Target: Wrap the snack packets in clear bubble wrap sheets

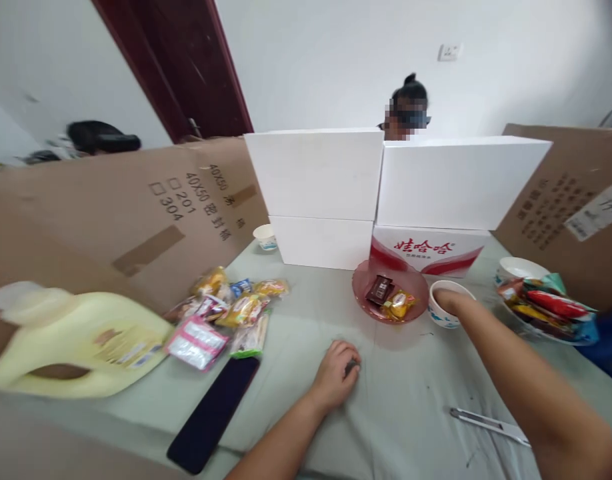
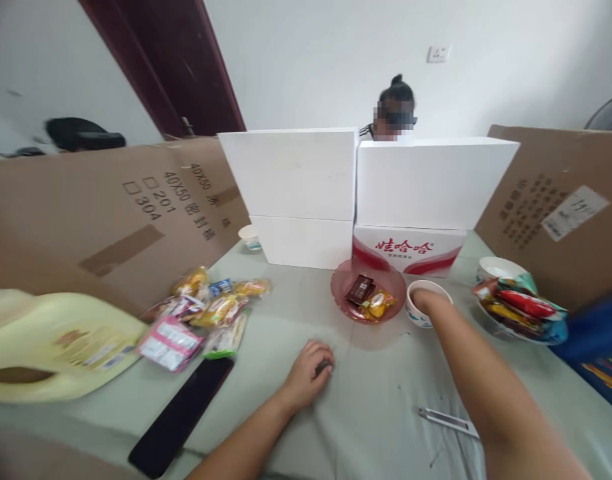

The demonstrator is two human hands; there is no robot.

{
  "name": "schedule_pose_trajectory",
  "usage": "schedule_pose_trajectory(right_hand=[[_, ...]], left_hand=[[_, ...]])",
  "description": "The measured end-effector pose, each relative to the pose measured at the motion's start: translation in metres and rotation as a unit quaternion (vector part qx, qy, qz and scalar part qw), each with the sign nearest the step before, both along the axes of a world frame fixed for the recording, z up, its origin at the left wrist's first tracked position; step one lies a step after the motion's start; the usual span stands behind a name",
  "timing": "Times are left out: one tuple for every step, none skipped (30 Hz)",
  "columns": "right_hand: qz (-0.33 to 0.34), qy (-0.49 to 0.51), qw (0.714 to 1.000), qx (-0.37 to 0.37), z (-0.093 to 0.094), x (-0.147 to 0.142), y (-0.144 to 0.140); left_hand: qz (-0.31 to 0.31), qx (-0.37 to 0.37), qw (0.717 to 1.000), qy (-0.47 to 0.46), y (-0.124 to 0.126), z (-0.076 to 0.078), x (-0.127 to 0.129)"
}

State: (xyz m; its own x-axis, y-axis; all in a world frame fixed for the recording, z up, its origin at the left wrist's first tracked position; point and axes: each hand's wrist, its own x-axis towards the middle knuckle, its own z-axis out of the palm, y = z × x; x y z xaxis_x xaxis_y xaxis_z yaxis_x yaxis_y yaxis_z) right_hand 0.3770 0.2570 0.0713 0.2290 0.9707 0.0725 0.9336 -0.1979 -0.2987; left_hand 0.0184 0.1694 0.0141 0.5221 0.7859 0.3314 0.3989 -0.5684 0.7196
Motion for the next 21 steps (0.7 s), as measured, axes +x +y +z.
schedule_pose_trajectory(right_hand=[[0.011, 0.001, 1.000, -0.021, -0.001, 0.002, 0.001], [0.022, 0.000, 0.999, -0.048, 0.001, 0.004, 0.003], [0.033, -0.004, 0.997, -0.074, 0.003, 0.006, 0.004], [0.040, -0.008, 0.995, -0.089, 0.008, 0.009, 0.005], [0.045, -0.014, 0.994, -0.096, 0.014, 0.011, 0.005], [0.049, -0.022, 0.994, -0.096, 0.020, 0.014, 0.003], [0.050, -0.030, 0.994, -0.089, 0.027, 0.015, 0.000], [0.050, -0.039, 0.995, -0.075, 0.032, 0.015, -0.007], [0.048, -0.048, 0.996, -0.058, 0.035, 0.015, -0.018], [0.048, -0.053, 0.997, -0.039, 0.036, 0.013, -0.033], [0.050, -0.055, 0.997, -0.019, 0.032, 0.011, -0.052], [0.059, -0.053, 0.997, -0.005, 0.024, 0.008, -0.075], [0.075, -0.045, 0.996, 0.006, 0.012, 0.005, -0.100], [0.101, -0.032, 0.994, 0.039, -0.003, 0.002, -0.127], [0.124, -0.029, 0.989, 0.071, -0.020, -0.001, -0.154], [0.144, -0.041, 0.983, 0.102, -0.039, -0.002, -0.180], [0.143, -0.063, 0.979, 0.134, -0.058, -0.004, -0.204], [0.134, -0.086, 0.975, 0.158, -0.075, -0.005, -0.224], [0.118, -0.107, 0.971, 0.177, -0.090, -0.006, -0.241], [0.106, -0.127, 0.967, 0.196, -0.103, -0.008, -0.254], [0.093, -0.141, 0.962, 0.213, -0.112, -0.010, -0.264]], left_hand=[[0.004, 0.001, 1.000, -0.001, 0.000, 0.000, 0.000], [0.009, 0.003, 1.000, 0.000, 0.001, -0.001, 0.001], [0.014, 0.004, 1.000, 0.003, 0.001, -0.001, 0.001], [0.018, 0.006, 1.000, 0.007, 0.001, -0.001, 0.001], [0.020, 0.009, 1.000, 0.012, 0.000, -0.001, 0.001], [0.021, 0.012, 1.000, 0.019, -0.001, -0.001, 0.001], [0.021, 0.016, 0.999, 0.027, -0.003, 0.000, 0.001], [0.021, 0.018, 0.999, 0.037, -0.005, 0.002, 0.002], [0.024, 0.019, 0.998, 0.051, -0.007, 0.004, 0.002], [0.026, 0.017, 0.997, 0.077, -0.009, 0.008, 0.003], [0.024, 0.012, 0.993, 0.114, -0.010, 0.012, 0.003], [0.021, 0.004, 0.988, 0.155, -0.009, 0.018, 0.002], [0.019, -0.004, 0.981, 0.195, -0.006, 0.025, 0.000], [0.023, -0.012, 0.973, 0.230, 0.001, 0.033, -0.004], [0.035, -0.017, 0.966, 0.255, 0.011, 0.042, -0.009], [0.066, -0.018, 0.960, 0.272, 0.024, 0.051, -0.015], [0.109, -0.017, 0.951, 0.289, 0.040, 0.060, -0.024], [0.160, -0.016, 0.937, 0.311, 0.058, 0.070, -0.033], [0.212, -0.016, 0.918, 0.334, 0.078, 0.078, -0.043], [0.255, -0.022, 0.897, 0.360, 0.097, 0.086, -0.053], [0.288, -0.034, 0.875, 0.388, 0.115, 0.092, -0.063]])
